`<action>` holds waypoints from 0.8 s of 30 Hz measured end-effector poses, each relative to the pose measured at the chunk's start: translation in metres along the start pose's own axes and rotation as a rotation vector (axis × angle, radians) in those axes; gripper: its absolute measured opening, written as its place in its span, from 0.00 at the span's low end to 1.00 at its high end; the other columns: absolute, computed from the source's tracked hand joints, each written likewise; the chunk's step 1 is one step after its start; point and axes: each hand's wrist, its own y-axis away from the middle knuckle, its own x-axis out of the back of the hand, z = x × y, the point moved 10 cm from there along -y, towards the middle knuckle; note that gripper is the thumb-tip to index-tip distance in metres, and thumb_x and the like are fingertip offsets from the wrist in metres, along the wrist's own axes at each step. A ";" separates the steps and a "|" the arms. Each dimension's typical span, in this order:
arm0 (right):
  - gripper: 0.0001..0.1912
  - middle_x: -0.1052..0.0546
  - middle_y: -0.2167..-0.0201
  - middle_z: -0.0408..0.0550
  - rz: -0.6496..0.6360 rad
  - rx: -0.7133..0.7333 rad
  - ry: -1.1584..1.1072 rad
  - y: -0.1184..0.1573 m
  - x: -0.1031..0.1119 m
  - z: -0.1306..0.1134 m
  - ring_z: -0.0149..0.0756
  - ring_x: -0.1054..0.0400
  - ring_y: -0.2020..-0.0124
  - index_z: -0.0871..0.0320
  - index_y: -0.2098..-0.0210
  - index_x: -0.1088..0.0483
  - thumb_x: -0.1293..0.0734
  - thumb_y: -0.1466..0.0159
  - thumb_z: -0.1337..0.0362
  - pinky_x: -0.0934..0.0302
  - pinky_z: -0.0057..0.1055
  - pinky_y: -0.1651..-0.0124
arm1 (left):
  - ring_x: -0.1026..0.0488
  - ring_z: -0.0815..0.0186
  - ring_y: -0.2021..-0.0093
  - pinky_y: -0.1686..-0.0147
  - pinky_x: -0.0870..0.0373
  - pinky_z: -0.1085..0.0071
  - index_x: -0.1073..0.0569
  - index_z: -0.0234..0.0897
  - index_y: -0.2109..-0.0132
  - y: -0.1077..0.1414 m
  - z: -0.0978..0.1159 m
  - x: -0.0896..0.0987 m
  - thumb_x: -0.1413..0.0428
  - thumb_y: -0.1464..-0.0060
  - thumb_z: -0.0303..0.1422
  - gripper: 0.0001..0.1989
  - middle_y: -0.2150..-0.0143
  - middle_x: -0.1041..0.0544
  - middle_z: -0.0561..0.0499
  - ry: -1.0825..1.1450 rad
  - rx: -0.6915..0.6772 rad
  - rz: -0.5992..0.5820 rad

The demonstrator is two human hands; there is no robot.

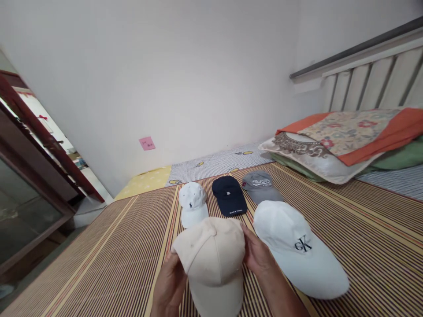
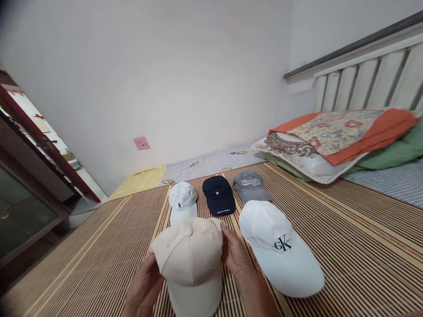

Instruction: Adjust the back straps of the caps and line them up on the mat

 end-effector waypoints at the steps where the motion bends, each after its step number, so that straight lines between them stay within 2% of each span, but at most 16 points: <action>1: 0.20 0.14 0.60 0.53 0.010 0.031 0.019 0.001 -0.001 -0.006 0.54 0.26 0.43 0.57 0.60 0.18 0.20 0.47 0.51 0.37 0.48 0.37 | 0.17 0.58 0.54 0.48 0.23 0.67 0.15 0.40 0.54 -0.001 0.005 -0.004 0.31 0.50 0.32 0.14 0.52 0.14 0.47 -0.022 -0.017 0.023; 5: 0.20 0.14 0.60 0.53 0.006 0.175 0.123 0.012 -0.014 -0.039 0.56 0.25 0.46 0.57 0.59 0.18 0.21 0.50 0.57 0.35 0.47 0.40 | 0.17 0.55 0.58 0.54 0.21 0.64 0.16 0.37 0.57 -0.005 0.025 -0.017 0.27 0.56 0.35 0.17 0.59 0.14 0.45 -0.216 -0.104 0.064; 9: 0.22 0.15 0.60 0.48 -0.072 0.220 0.228 0.019 -0.027 -0.058 0.52 0.25 0.49 0.55 0.58 0.19 0.25 0.54 0.68 0.34 0.43 0.44 | 0.20 0.50 0.56 0.54 0.23 0.61 0.15 0.35 0.66 -0.007 0.029 -0.041 0.31 0.52 0.33 0.06 0.65 0.15 0.45 -0.647 -0.191 -0.140; 11: 0.20 0.15 0.62 0.46 -0.084 0.221 0.272 0.018 -0.025 -0.059 0.50 0.24 0.52 0.55 0.60 0.19 0.27 0.54 0.71 0.34 0.40 0.47 | 0.21 0.52 0.57 0.56 0.25 0.62 0.16 0.36 0.68 -0.006 0.026 -0.044 0.35 0.48 0.33 0.05 0.66 0.16 0.46 -0.760 -0.237 -0.185; 15: 0.12 0.19 0.72 0.42 -0.117 0.189 0.398 0.013 -0.018 -0.050 0.44 0.26 0.61 0.55 0.68 0.22 0.29 0.54 0.72 0.36 0.33 0.57 | 0.24 0.58 0.63 0.61 0.28 0.67 0.18 0.37 0.68 -0.002 0.028 -0.029 0.41 0.43 0.35 0.09 0.67 0.19 0.48 -0.865 -0.355 -0.112; 18: 0.06 0.23 0.74 0.40 -0.171 0.132 0.566 0.014 -0.019 -0.039 0.37 0.31 0.67 0.57 0.71 0.24 0.30 0.50 0.70 0.40 0.30 0.60 | 0.30 0.62 0.69 0.66 0.34 0.71 0.25 0.38 0.74 0.000 0.031 -0.018 0.43 0.43 0.32 0.11 0.72 0.26 0.51 -1.034 -0.417 -0.087; 20: 0.02 0.26 0.76 0.39 -0.227 0.087 0.745 0.016 -0.023 -0.030 0.34 0.35 0.70 0.56 0.74 0.27 0.32 0.48 0.69 0.44 0.28 0.63 | 0.31 0.63 0.69 0.67 0.37 0.71 0.29 0.38 0.75 0.000 0.030 -0.008 0.45 0.44 0.29 0.11 0.73 0.28 0.52 -1.143 -0.422 -0.081; 24: 0.04 0.32 0.79 0.37 -0.318 0.016 1.040 0.019 -0.028 -0.018 0.33 0.42 0.74 0.55 0.79 0.32 0.35 0.50 0.69 0.51 0.28 0.68 | 0.29 0.61 0.67 0.63 0.37 0.69 0.32 0.40 0.74 -0.003 0.029 0.010 0.51 0.50 0.23 0.10 0.72 0.28 0.52 -1.319 -0.432 -0.054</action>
